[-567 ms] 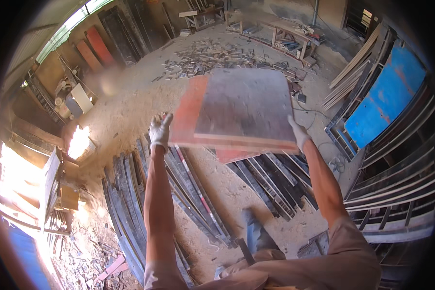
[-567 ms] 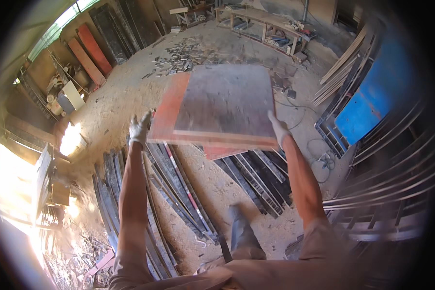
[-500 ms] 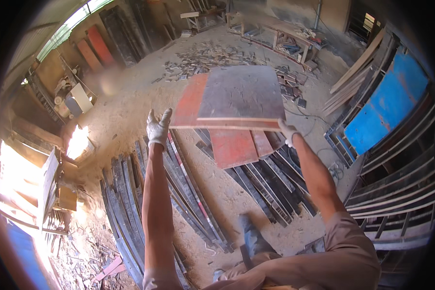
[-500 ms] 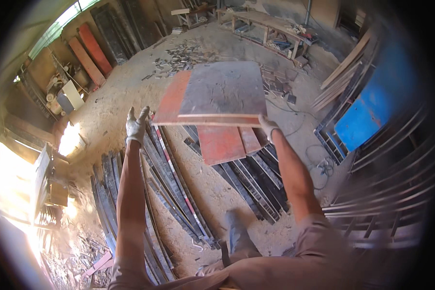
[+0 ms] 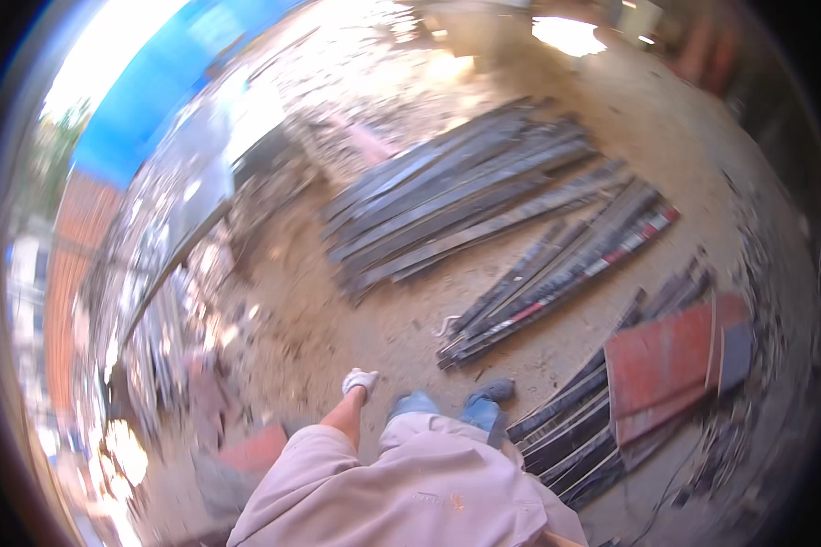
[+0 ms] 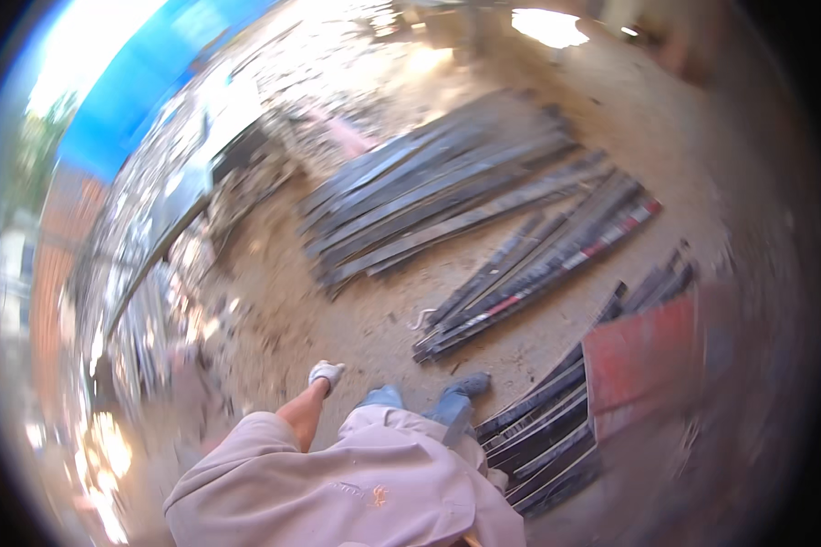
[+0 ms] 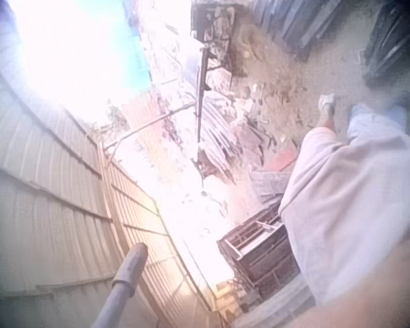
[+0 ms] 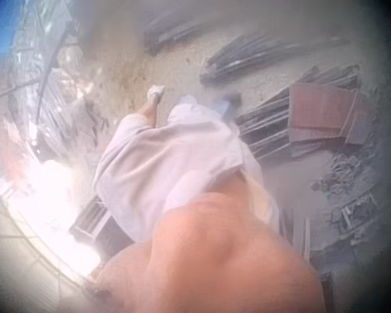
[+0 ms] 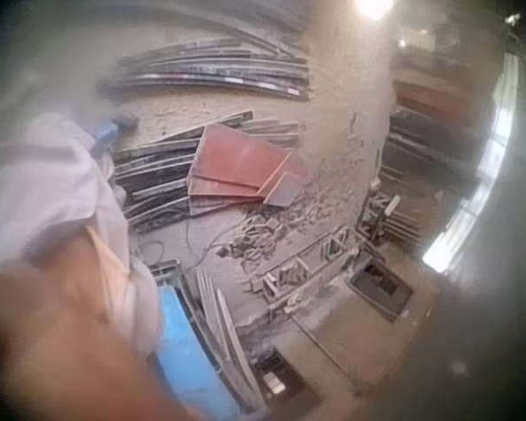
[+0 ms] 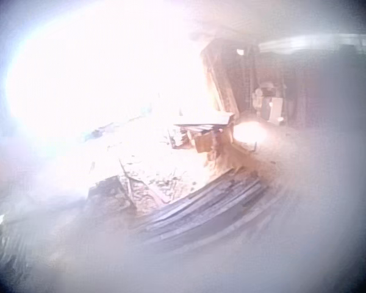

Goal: The person places red and gray metal sheets onto a cutting machine, aligns them, and cuts them into smaller pieces. The person then stacks the cut pieces on the floor.

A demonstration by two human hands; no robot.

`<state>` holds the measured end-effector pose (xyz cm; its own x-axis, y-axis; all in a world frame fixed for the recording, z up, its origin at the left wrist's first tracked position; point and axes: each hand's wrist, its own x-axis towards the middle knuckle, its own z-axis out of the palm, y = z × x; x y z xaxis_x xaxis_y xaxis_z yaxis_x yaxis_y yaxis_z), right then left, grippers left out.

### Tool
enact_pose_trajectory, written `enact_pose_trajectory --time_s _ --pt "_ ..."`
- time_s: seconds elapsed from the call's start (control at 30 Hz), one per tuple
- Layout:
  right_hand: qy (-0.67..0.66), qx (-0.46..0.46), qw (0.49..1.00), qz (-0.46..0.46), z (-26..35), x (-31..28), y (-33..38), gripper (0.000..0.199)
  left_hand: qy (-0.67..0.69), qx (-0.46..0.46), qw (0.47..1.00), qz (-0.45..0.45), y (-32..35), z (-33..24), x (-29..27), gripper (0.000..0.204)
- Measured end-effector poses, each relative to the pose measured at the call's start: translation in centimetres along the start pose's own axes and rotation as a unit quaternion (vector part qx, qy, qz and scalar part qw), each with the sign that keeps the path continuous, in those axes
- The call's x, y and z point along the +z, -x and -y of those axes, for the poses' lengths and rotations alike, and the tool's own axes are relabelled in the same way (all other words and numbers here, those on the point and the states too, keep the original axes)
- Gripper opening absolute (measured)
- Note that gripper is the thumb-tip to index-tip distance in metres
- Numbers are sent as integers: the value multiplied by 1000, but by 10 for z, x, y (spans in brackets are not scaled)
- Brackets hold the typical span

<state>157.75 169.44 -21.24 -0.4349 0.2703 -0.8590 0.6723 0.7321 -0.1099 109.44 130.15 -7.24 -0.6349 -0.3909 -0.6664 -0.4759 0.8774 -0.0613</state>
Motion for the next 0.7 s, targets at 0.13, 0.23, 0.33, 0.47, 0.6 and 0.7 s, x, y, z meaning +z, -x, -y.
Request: enact_pose_trajectory --time_s 0.13,0.23,0.33,0.47,0.6,0.7 --pt "-148 38 988 17 -25 -65 -27 16 182 -174 965 -74 -6 183 -7 55" --pt "-445 110 889 2 -23 -128 -58 18 263 -255 926 -90 0 280 58 57" --pt "-549 113 827 -25 9 -190 -83 24 350 -241 905 -22 19 311 146 67" --pt "-514 -1 850 -112 141 -251 -103 26 416 -165 892 62 35 298 204 67" --pt "-325 -112 933 -108 298 -239 -100 40 464 -169 865 88 32 346 210 56" --pt "-173 -217 959 -60 412 -189 -90 46 494 -225 839 38 23 398 206 55"
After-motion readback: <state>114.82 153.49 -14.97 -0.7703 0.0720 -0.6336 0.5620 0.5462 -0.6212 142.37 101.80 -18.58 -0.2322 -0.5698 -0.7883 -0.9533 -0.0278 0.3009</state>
